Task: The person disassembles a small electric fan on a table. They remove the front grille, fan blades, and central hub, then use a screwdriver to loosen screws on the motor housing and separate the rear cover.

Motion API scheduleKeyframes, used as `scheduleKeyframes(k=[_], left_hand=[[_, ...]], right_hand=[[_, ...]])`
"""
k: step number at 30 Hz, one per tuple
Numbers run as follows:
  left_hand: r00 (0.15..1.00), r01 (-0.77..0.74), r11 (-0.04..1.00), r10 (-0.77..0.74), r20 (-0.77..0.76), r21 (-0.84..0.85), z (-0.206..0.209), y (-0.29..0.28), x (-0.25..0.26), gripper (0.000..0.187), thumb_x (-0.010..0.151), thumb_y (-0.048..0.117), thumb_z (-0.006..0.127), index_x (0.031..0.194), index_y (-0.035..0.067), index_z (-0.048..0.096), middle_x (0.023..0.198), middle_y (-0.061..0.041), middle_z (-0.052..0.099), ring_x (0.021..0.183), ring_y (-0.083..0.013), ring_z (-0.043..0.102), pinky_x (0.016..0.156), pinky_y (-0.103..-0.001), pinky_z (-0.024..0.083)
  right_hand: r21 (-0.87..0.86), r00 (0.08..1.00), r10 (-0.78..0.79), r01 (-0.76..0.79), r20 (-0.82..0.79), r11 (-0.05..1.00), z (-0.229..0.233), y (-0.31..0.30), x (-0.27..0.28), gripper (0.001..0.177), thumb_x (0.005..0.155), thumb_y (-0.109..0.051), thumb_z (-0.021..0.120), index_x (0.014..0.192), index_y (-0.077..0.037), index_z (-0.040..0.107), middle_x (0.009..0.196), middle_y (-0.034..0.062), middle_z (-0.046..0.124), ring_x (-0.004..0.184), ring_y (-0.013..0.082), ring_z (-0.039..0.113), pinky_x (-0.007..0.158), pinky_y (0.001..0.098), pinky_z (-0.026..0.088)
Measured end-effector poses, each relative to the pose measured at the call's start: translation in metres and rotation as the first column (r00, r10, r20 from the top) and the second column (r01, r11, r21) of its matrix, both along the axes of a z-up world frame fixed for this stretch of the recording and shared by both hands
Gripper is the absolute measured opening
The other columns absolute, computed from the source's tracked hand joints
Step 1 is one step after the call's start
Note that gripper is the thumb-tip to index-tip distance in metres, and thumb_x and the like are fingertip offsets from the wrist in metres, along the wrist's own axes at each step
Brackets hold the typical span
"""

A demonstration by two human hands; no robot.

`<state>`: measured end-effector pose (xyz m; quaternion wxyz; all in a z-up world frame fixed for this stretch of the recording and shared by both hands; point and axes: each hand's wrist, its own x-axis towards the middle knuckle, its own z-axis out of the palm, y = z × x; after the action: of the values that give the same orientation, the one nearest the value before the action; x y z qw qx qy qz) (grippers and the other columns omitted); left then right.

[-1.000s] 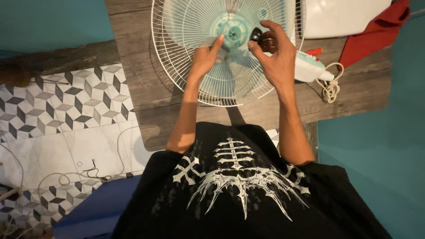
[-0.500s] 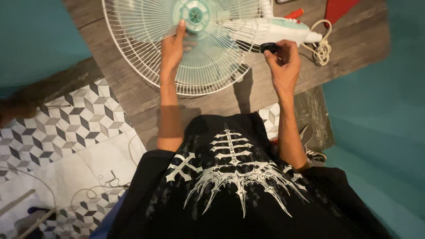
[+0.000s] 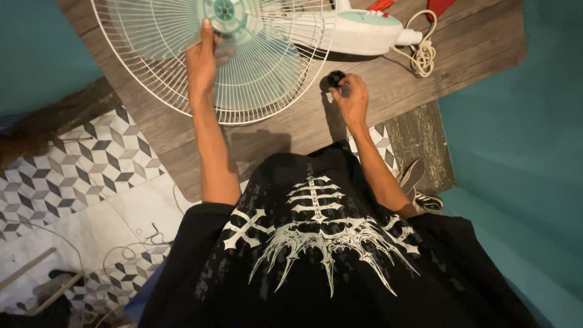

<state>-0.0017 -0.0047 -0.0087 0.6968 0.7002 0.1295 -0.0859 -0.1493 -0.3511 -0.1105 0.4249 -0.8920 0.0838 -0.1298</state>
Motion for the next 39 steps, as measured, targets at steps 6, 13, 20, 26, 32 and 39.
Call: scheduleKeyframes(k=[6, 13, 20, 26, 32, 39], left_hand=[[0.997, -0.045, 0.999, 0.046, 0.064, -0.021, -0.005, -0.007, -0.001, 0.050, 0.101, 0.056, 0.057, 0.102, 0.008, 0.069, 0.086, 0.001, 0.066, 0.074, -0.0152, 0.077, 0.059, -0.025, 0.056], [0.996, -0.063, 0.998, 0.061, 0.062, 0.024, 0.002, -0.012, -0.006, 0.052, 0.101, 0.058, 0.056, 0.101, 0.007, 0.070, 0.085, 0.001, 0.067, 0.076, -0.0145, 0.078, 0.062, -0.026, 0.060], [0.996, -0.088, 0.996, 0.088, -0.009, -0.006, 0.000, -0.011, -0.012, 0.057, 0.102, 0.059, 0.055, 0.100, 0.004, 0.072, 0.091, -0.003, 0.071, 0.080, -0.0160, 0.077, 0.066, -0.027, 0.059], [0.994, -0.105, 0.994, 0.105, -0.016, 0.012, -0.013, 0.001, -0.046, 0.062, 0.102, 0.059, 0.052, 0.112, 0.000, 0.069, 0.102, -0.005, 0.072, 0.093, -0.0167, 0.072, 0.083, -0.031, 0.056], [0.990, -0.123, 0.992, 0.125, -0.067, 0.031, -0.029, 0.011, -0.080, 0.064, 0.102, 0.055, 0.055, 0.127, -0.003, 0.067, 0.120, -0.008, 0.068, 0.112, -0.0191, 0.059, 0.101, -0.033, 0.043], [0.960, -0.251, 0.966, 0.241, -0.142, -0.056, -0.065, 0.024, -0.098, 0.065, 0.097, 0.047, 0.065, 0.141, -0.001, 0.055, 0.143, -0.015, 0.059, 0.135, -0.0263, 0.051, 0.116, -0.037, 0.034]], right_hand=[[0.023, 0.987, 0.158, -0.157, -0.028, 0.987, -0.038, -0.006, -0.003, 0.031, 0.076, -0.010, 0.087, 0.091, -0.002, 0.061, 0.110, 0.0177, 0.064, 0.102, 0.0374, 0.062, 0.087, 0.0443, 0.052], [0.048, 0.979, 0.164, -0.159, -0.119, 0.986, -0.034, -0.011, 0.002, 0.035, 0.082, -0.012, 0.088, 0.100, -0.002, 0.059, 0.105, 0.0171, 0.062, 0.098, 0.0372, 0.062, 0.087, 0.0426, 0.053], [0.160, 0.988, 0.099, -0.117, 0.120, 0.980, 0.029, -0.041, 0.038, 0.056, 0.085, -0.008, 0.086, 0.133, -0.001, 0.057, 0.121, 0.0182, 0.055, 0.112, 0.0306, 0.062, 0.094, 0.0394, 0.057], [0.122, 0.978, 0.099, -0.123, 0.186, 0.985, 0.037, -0.065, 0.116, 0.056, 0.091, -0.003, 0.085, 0.138, -0.001, 0.055, 0.129, 0.0141, 0.058, 0.117, 0.0257, 0.062, 0.094, 0.0358, 0.060], [0.235, 0.970, 0.215, -0.237, 0.116, 0.943, 0.012, -0.064, 0.199, 0.061, 0.086, -0.004, 0.089, 0.135, -0.002, 0.053, 0.127, 0.0118, 0.065, 0.107, 0.0229, 0.069, 0.083, 0.0325, 0.061], [0.244, 0.933, 0.349, -0.360, 0.088, 0.900, -0.015, -0.034, 0.281, 0.058, 0.082, -0.003, 0.088, 0.131, -0.003, 0.057, 0.123, 0.0155, 0.058, 0.109, 0.0281, 0.070, 0.087, 0.0357, 0.064]])
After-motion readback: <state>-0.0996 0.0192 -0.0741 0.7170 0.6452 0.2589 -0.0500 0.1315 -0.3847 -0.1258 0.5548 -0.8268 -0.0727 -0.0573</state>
